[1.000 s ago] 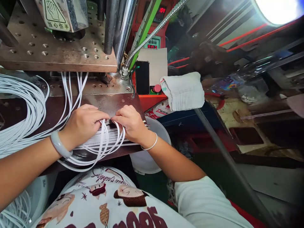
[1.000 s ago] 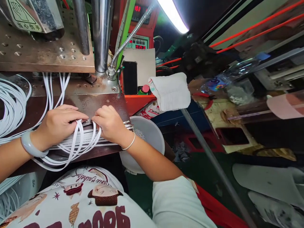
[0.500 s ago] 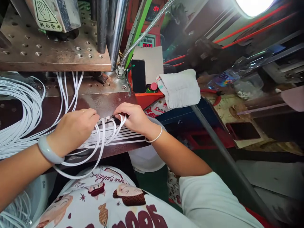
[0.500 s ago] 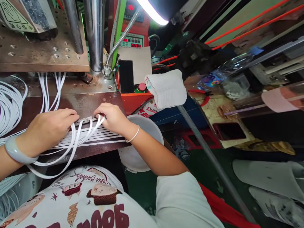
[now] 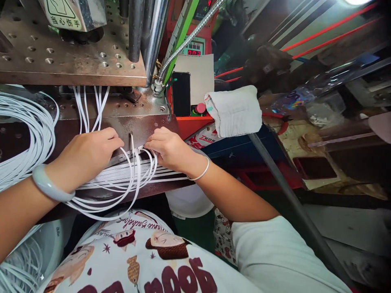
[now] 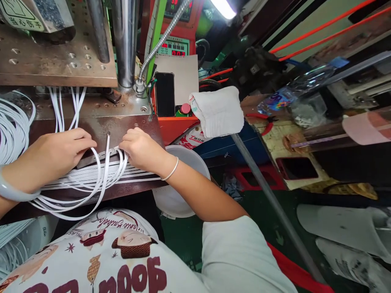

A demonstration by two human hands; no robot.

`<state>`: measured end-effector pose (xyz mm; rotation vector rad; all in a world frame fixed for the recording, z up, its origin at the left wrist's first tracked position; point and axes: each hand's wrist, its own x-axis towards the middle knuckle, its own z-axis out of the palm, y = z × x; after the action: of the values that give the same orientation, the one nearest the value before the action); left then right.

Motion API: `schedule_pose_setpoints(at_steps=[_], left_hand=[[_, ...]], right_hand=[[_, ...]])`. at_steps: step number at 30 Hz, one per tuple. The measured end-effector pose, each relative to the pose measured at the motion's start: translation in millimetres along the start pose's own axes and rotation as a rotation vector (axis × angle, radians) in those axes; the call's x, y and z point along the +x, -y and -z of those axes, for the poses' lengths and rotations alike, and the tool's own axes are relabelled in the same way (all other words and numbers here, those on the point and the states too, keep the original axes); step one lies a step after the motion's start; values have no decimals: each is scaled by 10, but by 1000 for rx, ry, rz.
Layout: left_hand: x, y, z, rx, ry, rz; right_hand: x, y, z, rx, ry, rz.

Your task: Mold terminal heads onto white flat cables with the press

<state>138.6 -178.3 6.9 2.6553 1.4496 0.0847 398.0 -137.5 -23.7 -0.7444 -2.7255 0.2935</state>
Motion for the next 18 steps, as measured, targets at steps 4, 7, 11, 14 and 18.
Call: schedule_pose_setpoints(at_steps=[4, 7, 11, 14, 18], left_hand=[[165, -93, 70, 140, 92, 28], [344, -88, 62, 162, 91, -94], [364, 4, 37, 12, -32, -158], [192, 39, 33, -340, -264, -63], [20, -2, -12, -437, -283, -16]], right_hand=[[-38, 52, 102, -24, -20, -51], [-115, 29, 315, 53, -7, -98], [-242, -66, 472, 171, -2, -61], [-307, -86, 348, -37, -194, -190], [-315, -31, 73, -89, -396, -370]])
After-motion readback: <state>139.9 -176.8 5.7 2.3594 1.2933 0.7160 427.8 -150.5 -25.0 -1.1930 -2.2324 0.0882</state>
